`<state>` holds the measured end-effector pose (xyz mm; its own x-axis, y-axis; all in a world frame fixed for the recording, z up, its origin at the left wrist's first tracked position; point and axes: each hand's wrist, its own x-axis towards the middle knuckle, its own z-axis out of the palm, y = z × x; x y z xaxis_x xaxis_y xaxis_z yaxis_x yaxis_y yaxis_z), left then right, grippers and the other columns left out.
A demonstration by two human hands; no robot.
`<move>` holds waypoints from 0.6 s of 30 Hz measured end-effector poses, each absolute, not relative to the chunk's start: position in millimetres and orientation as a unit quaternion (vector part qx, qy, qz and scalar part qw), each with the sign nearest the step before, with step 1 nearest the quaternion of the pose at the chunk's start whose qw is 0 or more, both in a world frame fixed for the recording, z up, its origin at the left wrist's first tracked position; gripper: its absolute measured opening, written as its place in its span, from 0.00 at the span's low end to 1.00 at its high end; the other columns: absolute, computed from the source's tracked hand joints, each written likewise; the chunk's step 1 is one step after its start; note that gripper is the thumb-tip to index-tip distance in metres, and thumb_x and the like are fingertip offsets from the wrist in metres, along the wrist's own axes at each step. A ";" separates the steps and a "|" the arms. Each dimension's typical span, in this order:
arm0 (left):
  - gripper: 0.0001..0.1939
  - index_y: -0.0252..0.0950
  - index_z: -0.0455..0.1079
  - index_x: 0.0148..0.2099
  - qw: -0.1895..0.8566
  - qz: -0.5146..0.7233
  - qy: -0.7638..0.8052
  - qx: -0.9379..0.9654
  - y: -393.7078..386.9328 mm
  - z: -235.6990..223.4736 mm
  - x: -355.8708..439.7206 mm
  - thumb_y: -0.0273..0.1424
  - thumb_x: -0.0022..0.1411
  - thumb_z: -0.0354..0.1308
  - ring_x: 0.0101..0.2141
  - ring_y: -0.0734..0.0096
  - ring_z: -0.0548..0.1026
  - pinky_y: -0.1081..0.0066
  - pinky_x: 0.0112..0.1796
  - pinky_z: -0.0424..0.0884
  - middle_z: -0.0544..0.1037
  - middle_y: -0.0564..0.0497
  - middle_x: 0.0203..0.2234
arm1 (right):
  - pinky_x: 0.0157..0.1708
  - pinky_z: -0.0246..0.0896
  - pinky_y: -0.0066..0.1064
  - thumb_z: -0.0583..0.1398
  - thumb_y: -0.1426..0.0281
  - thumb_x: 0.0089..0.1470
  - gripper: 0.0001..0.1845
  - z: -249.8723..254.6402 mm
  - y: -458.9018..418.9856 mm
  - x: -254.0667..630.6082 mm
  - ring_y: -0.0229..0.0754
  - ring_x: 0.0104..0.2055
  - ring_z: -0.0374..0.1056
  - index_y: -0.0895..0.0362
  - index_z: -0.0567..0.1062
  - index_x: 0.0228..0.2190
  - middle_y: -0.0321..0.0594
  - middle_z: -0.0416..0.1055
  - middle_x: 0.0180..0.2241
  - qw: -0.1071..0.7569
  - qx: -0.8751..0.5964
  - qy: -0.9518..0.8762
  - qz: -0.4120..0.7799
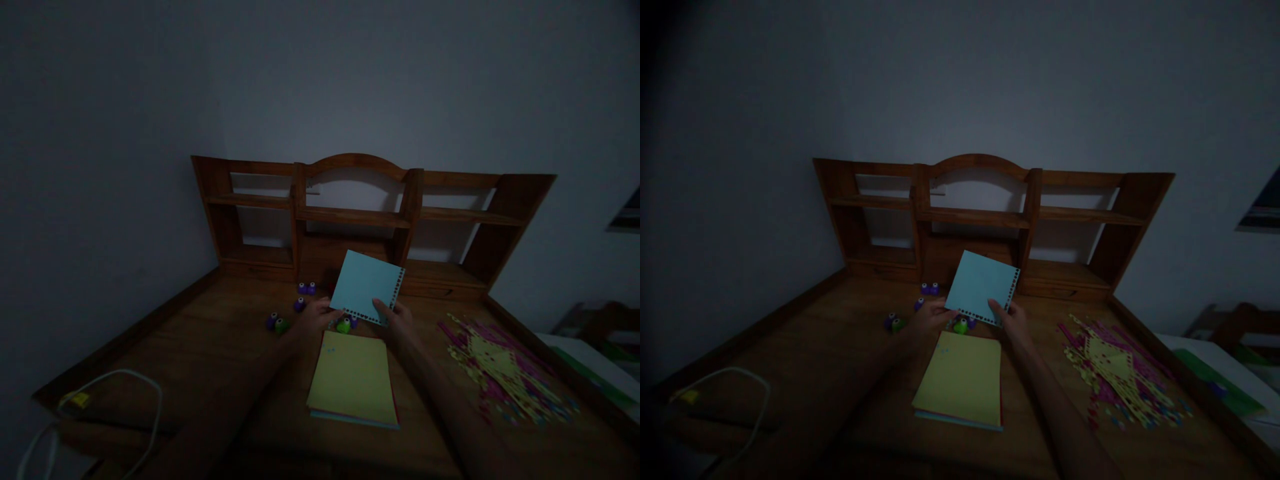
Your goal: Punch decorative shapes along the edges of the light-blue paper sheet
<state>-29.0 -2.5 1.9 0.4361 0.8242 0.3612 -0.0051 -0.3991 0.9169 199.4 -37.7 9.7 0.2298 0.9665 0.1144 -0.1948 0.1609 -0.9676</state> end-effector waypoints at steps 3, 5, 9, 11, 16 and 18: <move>0.18 0.33 0.78 0.43 0.470 0.440 0.290 0.708 -6.9 7.2 -27.9 0.41 0.56 0.63 0.43 0.59 0.75 0.64 0.46 0.69 0.78 0.43 0.42 | 0.33 0.70 0.43 0.70 0.53 0.35 0.26 9.0 -37.7 200.3 0.56 0.36 0.74 0.59 0.80 0.33 0.47 0.79 0.32 0.636 -0.461 -0.420 0.455; 0.20 0.33 0.78 0.44 0.477 0.435 0.303 0.701 -8.4 9.6 -27.5 0.42 0.55 0.64 0.43 0.58 0.75 0.63 0.46 0.69 0.79 0.43 0.42 | 0.32 0.70 0.42 0.70 0.52 0.36 0.26 7.8 -36.9 201.6 0.55 0.36 0.74 0.59 0.80 0.33 0.47 0.79 0.33 0.634 -0.458 -0.425 0.456; 0.20 0.33 0.78 0.44 0.490 0.424 0.306 0.697 -9.7 12.0 -27.6 0.42 0.54 0.64 0.44 0.56 0.75 0.62 0.47 0.69 0.79 0.43 0.43 | 0.32 0.70 0.40 0.70 0.53 0.38 0.25 4.7 -34.1 204.7 0.54 0.34 0.75 0.59 0.80 0.34 0.47 0.79 0.34 0.629 -0.460 -0.428 0.458; 0.19 0.33 0.78 0.44 0.490 0.426 0.288 0.704 -9.2 11.5 -27.9 0.42 0.55 0.64 0.44 0.57 0.75 0.63 0.47 0.69 0.79 0.43 0.43 | 0.32 0.70 0.39 0.70 0.53 0.38 0.26 3.6 -33.1 205.7 0.52 0.34 0.75 0.59 0.79 0.34 0.47 0.79 0.35 0.627 -0.463 -0.428 0.458; 0.19 0.33 0.78 0.43 0.495 0.427 0.287 0.701 -5.6 7.7 -29.0 0.42 0.55 0.64 0.43 0.59 0.76 0.63 0.46 0.69 0.79 0.42 0.43 | 0.32 0.70 0.39 0.69 0.52 0.38 0.28 3.7 -33.1 205.5 0.51 0.33 0.75 0.60 0.79 0.36 0.47 0.79 0.36 0.625 -0.461 -0.433 0.457; 0.19 0.33 0.78 0.44 0.490 0.419 0.295 0.706 -5.4 7.7 -29.3 0.41 0.55 0.64 0.44 0.58 0.75 0.63 0.47 0.69 0.78 0.42 0.44 | 0.31 0.70 0.38 0.70 0.53 0.37 0.26 4.7 -34.0 204.9 0.51 0.33 0.75 0.59 0.79 0.34 0.47 0.79 0.34 0.629 -0.460 -0.433 0.452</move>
<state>-29.3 -5.4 7.7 0.4753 0.8261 0.3026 0.0060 -0.3470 0.9379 204.9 -34.0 4.7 0.2156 0.9680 0.1282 -0.1708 0.1667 -0.9711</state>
